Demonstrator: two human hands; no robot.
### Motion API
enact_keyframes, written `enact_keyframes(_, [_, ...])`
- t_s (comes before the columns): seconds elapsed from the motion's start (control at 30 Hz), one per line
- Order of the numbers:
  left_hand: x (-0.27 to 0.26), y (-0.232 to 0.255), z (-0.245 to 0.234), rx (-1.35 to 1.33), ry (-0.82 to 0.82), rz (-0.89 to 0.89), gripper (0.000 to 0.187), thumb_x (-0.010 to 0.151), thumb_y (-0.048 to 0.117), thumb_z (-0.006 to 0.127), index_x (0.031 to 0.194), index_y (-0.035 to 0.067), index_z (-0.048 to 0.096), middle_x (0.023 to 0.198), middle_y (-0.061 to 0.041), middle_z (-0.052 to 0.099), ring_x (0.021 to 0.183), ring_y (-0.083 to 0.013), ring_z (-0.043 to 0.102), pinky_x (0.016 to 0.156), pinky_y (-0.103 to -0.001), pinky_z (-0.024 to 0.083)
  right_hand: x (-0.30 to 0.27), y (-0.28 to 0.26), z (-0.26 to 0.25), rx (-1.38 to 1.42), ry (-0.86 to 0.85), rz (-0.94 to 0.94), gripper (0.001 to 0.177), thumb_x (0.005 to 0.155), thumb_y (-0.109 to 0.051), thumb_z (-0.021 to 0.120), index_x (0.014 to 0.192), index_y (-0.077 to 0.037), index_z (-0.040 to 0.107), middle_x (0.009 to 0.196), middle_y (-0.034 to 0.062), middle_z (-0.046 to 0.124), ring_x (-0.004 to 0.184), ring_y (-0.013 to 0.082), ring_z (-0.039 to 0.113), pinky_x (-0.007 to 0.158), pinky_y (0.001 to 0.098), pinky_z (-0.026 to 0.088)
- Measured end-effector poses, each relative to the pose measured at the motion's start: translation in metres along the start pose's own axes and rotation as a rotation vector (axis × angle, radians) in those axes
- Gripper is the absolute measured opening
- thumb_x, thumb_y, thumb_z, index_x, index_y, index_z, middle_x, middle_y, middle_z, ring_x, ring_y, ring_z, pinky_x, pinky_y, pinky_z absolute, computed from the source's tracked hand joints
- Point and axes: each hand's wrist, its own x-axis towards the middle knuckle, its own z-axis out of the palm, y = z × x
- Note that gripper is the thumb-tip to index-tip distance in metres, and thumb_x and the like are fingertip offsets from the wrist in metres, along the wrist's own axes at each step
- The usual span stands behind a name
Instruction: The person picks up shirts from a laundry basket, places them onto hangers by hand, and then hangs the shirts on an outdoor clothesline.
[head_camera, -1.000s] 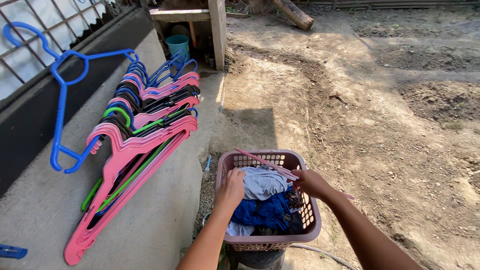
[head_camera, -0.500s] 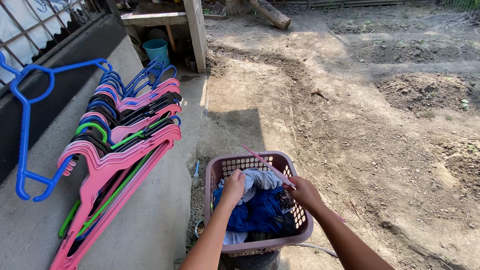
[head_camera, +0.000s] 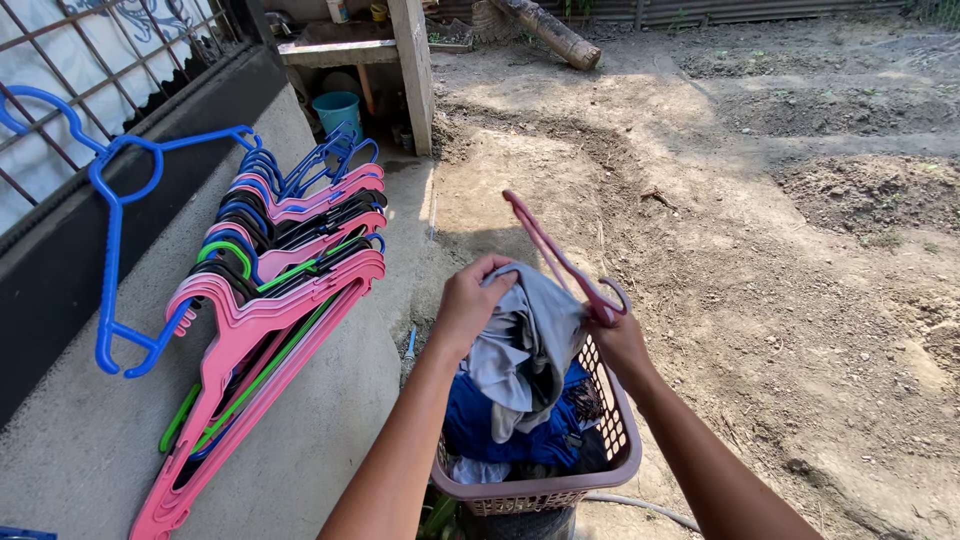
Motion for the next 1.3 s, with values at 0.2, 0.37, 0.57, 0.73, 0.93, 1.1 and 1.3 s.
enact_keyframes(0.2, [0.002, -0.045, -0.03, 0.369, 0.183, -0.192, 0.046, 0.097, 0.044, 0.069, 0.086, -0.001, 0.07, 0.068, -0.019, 0.064, 0.062, -0.0269, 0.054, 0.063, -0.038, 0.048, 0.008, -0.036, -0.036, 0.185, -0.029, -0.117, 0.014, 0.096, -0.01, 0.07, 0.102, 0.002, 0.073, 0.082, 0.0067, 0.066, 0.07, 0.0114, 0.057, 0.063, 0.029, 0.046])
enact_keyframes(0.37, [-0.005, -0.093, -0.035, 0.518, 0.208, -0.049, 0.044, 0.099, 0.044, 0.063, 0.087, 0.003, 0.07, 0.076, -0.021, 0.066, 0.073, -0.0406, 0.064, 0.066, -0.048, 0.051, -0.018, -0.093, -0.051, -0.019, -0.02, -0.062, 0.017, 0.097, -0.018, 0.063, 0.11, -0.01, 0.07, 0.068, 0.0048, 0.062, 0.058, 0.0142, 0.057, 0.056, 0.0321, 0.044])
enact_keyframes(0.57, [-0.039, -0.077, -0.009, 0.885, 0.422, 0.356, 0.028, 0.078, 0.029, 0.074, 0.097, 0.011, 0.066, 0.091, -0.013, 0.071, 0.084, -0.0366, 0.071, 0.062, -0.05, 0.052, -0.018, -0.086, -0.032, 0.086, -0.117, -0.028, 0.021, 0.098, -0.016, 0.059, 0.085, -0.002, 0.064, 0.061, 0.0031, 0.053, 0.051, 0.0149, 0.047, 0.052, 0.033, 0.037])
enact_keyframes(0.73, [-0.068, -0.082, 0.041, 0.678, -0.266, -0.215, 0.056, 0.083, 0.059, 0.074, 0.103, 0.008, 0.067, 0.09, -0.01, 0.072, 0.089, -0.0301, 0.071, 0.08, -0.044, 0.055, -0.006, -0.07, -0.007, 0.202, -0.181, 0.004, 0.019, 0.095, -0.017, 0.059, 0.08, -0.005, 0.06, 0.062, 0.0022, 0.05, 0.052, 0.0131, 0.045, 0.051, 0.031, 0.036])
enact_keyframes(0.93, [-0.094, -0.174, 0.086, 0.526, -0.503, -0.832, 0.084, 0.087, 0.071, 0.071, 0.118, -0.008, 0.073, 0.1, -0.019, 0.075, 0.098, -0.0357, 0.077, 0.084, -0.05, 0.063, -0.01, -0.084, -0.013, 0.508, -0.223, 0.016, 0.02, 0.095, -0.015, 0.057, 0.076, -0.01, 0.052, 0.06, 0.0007, 0.044, 0.047, 0.0113, 0.038, 0.046, 0.0299, 0.03])
enact_keyframes(1.1, [-0.08, -0.22, 0.085, -0.615, -0.109, -1.016, 0.049, 0.097, 0.034, 0.057, 0.143, 0.02, 0.048, 0.12, -0.004, 0.066, 0.11, -0.0295, 0.065, 0.088, -0.062, 0.051, -0.004, -0.079, -0.025, 0.468, -0.253, -0.007, 0.026, 0.095, -0.018, 0.06, 0.073, -0.007, 0.053, 0.056, 0.0042, 0.044, 0.041, 0.013, 0.037, 0.042, 0.0308, 0.029])
enact_keyframes(1.3, [-0.025, -0.139, 0.044, -0.131, 0.09, -0.325, 0.034, 0.086, 0.009, 0.067, 0.12, 0.008, 0.063, 0.111, -0.011, 0.071, 0.101, -0.0255, 0.068, 0.082, -0.044, 0.052, -0.025, -0.103, -0.028, -0.415, -0.213, -0.264, 0.036, 0.076, -0.032, 0.084, 0.103, -0.008, 0.076, 0.084, 0.0025, 0.073, 0.076, 0.0143, 0.069, 0.07, 0.0301, 0.052])
